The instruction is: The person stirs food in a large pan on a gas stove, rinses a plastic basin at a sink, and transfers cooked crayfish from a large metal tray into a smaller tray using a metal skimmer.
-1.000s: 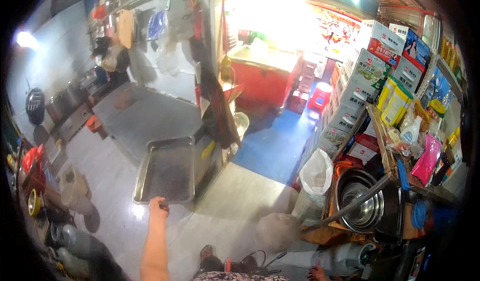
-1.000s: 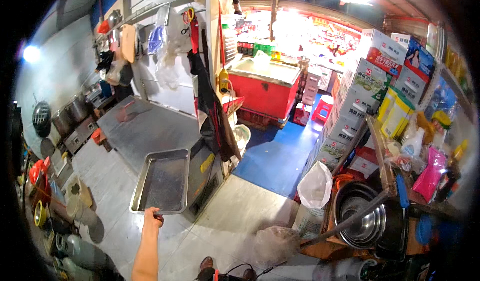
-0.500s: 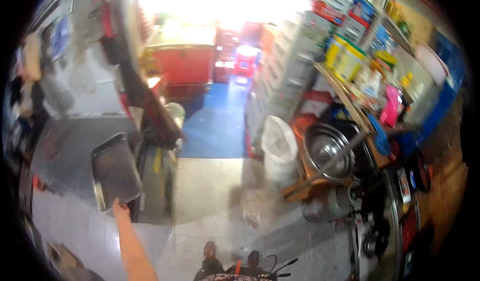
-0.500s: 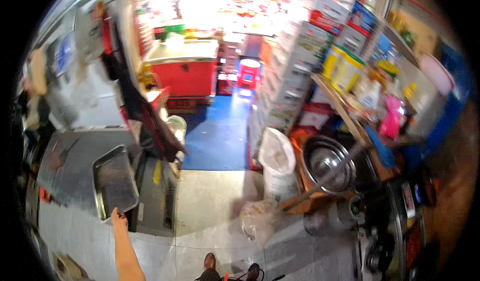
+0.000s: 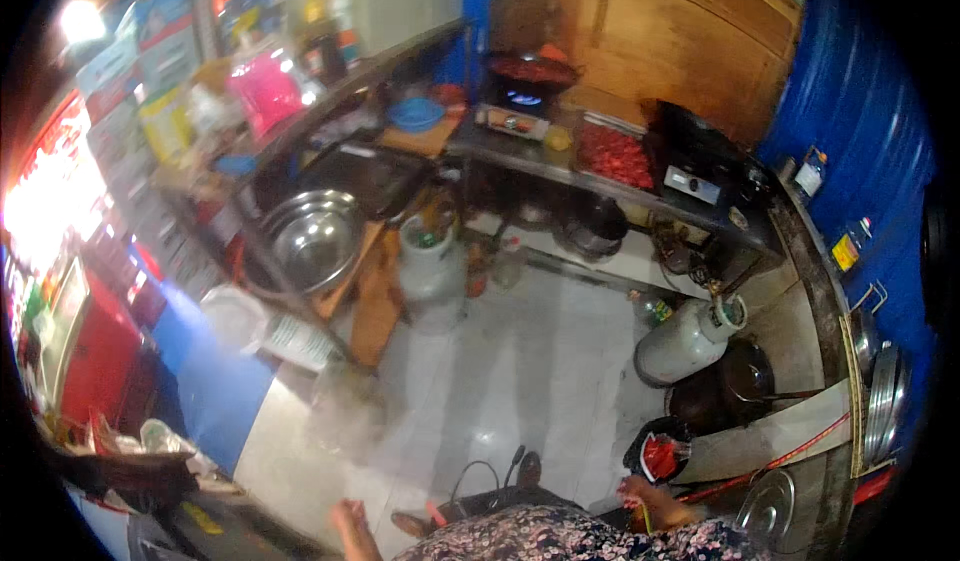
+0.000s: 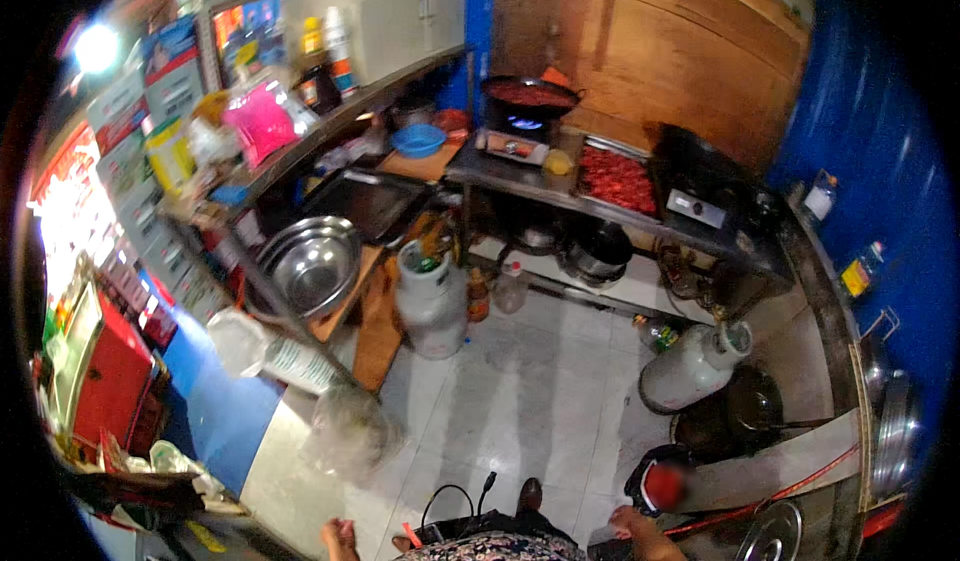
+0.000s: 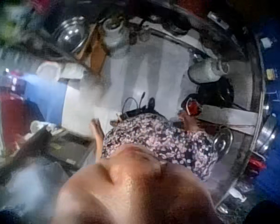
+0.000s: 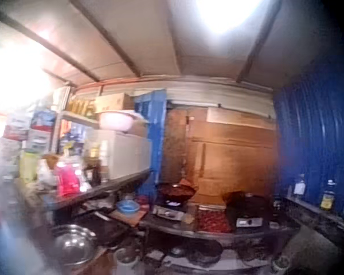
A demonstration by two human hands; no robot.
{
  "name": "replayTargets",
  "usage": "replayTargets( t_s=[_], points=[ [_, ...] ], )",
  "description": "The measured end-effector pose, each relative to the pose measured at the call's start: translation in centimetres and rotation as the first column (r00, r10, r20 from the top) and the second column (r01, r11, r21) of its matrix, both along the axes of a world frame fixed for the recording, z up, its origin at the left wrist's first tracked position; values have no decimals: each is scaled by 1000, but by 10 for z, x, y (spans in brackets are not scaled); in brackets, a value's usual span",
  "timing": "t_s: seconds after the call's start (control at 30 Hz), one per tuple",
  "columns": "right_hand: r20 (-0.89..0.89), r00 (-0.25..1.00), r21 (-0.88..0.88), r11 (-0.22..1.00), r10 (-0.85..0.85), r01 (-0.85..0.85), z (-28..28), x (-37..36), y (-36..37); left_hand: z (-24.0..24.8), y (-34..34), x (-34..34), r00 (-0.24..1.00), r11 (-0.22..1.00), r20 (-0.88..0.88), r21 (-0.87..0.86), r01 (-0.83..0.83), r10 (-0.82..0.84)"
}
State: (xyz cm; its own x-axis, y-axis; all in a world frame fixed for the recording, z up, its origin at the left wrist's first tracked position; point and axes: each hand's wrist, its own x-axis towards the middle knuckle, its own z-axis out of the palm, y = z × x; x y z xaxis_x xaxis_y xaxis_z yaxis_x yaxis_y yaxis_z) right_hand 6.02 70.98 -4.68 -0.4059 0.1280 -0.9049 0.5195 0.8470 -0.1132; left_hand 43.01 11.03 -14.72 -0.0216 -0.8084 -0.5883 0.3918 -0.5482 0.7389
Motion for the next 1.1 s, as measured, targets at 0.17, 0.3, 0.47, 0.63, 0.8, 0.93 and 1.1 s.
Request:
replayTargets(
  t_s=[0.17, 0.3, 0.47, 0.63, 0.8, 0.93, 1.1],
  points=[
    [203, 933, -329, 877, -297, 350, -22, -54, 125, 50, 66, -226, 769, 794, 201, 119, 596, -607],
    [-255, 964, 65, 996, 74, -60, -17, -90, 136, 130, 125, -371, 606, 640, 221, 140, 756, -764],
    [-241, 711, 170, 750, 661, -639, -17, -182, 92, 131, 125, -509, 465, 467, 45, 51, 883, -884],
    [-487, 753, 5, 863, 443, -505, -63, -278, 91, 164, 160, -726, 488, 486, -70, 47, 873, -870],
    [-616, 657, 214, 895, 435, -393, -111, -329, 125, 154, 183, -947, 153, 181, -140, -220, 959, -978],
    [-461, 438, 674, 626, 772, -393, -109, -326, 189, 144, 240, -1118, 199, 262, -671, 7, 965, -714],
    [-551, 683, 326, 877, 479, -352, -72, -390, 110, 127, 230, -1252, -75, 70, -425, -316, 946, -902]
  ],
)
